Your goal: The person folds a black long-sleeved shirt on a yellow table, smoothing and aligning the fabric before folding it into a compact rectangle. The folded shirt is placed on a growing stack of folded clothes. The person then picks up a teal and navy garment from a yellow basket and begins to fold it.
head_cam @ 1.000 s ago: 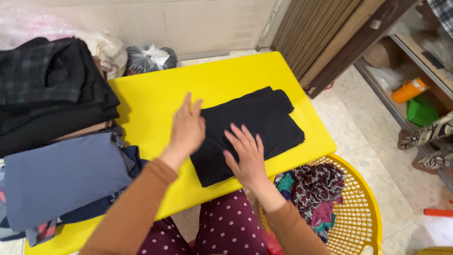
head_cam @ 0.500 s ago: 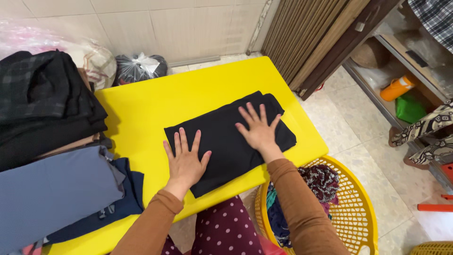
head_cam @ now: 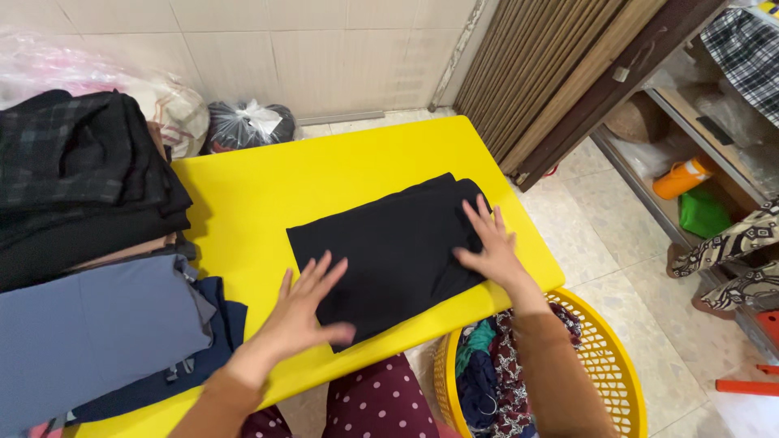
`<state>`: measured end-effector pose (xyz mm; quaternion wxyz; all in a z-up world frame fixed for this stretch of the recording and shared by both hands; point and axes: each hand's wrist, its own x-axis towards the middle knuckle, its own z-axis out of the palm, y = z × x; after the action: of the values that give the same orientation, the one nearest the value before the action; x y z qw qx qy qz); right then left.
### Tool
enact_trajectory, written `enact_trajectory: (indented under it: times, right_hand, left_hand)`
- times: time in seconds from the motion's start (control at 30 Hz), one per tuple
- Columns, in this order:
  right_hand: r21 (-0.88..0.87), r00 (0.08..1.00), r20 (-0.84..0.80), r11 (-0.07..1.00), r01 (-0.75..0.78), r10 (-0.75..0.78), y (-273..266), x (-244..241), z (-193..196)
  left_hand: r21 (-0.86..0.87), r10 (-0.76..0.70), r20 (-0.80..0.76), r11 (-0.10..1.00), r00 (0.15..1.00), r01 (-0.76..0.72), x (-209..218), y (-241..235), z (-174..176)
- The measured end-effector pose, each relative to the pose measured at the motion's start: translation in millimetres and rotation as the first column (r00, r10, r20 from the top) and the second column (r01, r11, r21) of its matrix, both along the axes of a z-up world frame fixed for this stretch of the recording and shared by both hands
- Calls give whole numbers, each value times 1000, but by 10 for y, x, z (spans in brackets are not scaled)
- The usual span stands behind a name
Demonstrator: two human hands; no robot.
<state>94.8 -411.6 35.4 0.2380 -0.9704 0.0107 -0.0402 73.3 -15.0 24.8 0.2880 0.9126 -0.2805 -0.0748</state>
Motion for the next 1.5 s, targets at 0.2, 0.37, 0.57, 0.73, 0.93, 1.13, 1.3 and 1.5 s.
enact_trajectory:
  times: [0.2, 0.37, 0.57, 0.73, 0.93, 1.13, 1.3, 1.5]
  right_hand:
    - [-446, 971, -232, 894, -49, -62, 38, -324, 168]
    - [-326, 999, -46, 945, -24, 10, -113, -14, 12]
    - [-340, 965, 260, 933, 122, -31, -75, -87, -308]
    - [-417, 908, 388, 909, 22, 156, -28, -437, -238]
    - [-33, 986, 126, 994, -106, 109, -319, -735, 563]
    - [180, 978, 171, 972, -153, 122, -545, -241, 1432]
    - [54, 980, 162, 990, -128, 118, -234, 424, 1053]
    - [-246, 948, 310, 957, 152, -70, 842, 403, 284]
  left_hand:
    - [148, -113, 38, 983, 993, 106, -260, 288, -53]
    - [201, -37, 145, 980, 989, 7, -289, 36, -197]
    - [50, -53, 400, 998, 915, 35, -357, 64, -458]
    - [-83, -100, 272, 988, 957, 127, -586, 255, -402]
    - [-372, 150, -174, 905, 973, -206, -788, 436, -36]
    - [-764, -8, -577, 359, 816, -537, -91, 329, 132]
    - [-486, 430, -595, 479, 678, -731, 528, 350, -111]
    - [-411, 592, 343, 793, 729, -450, 476, 47, -508]
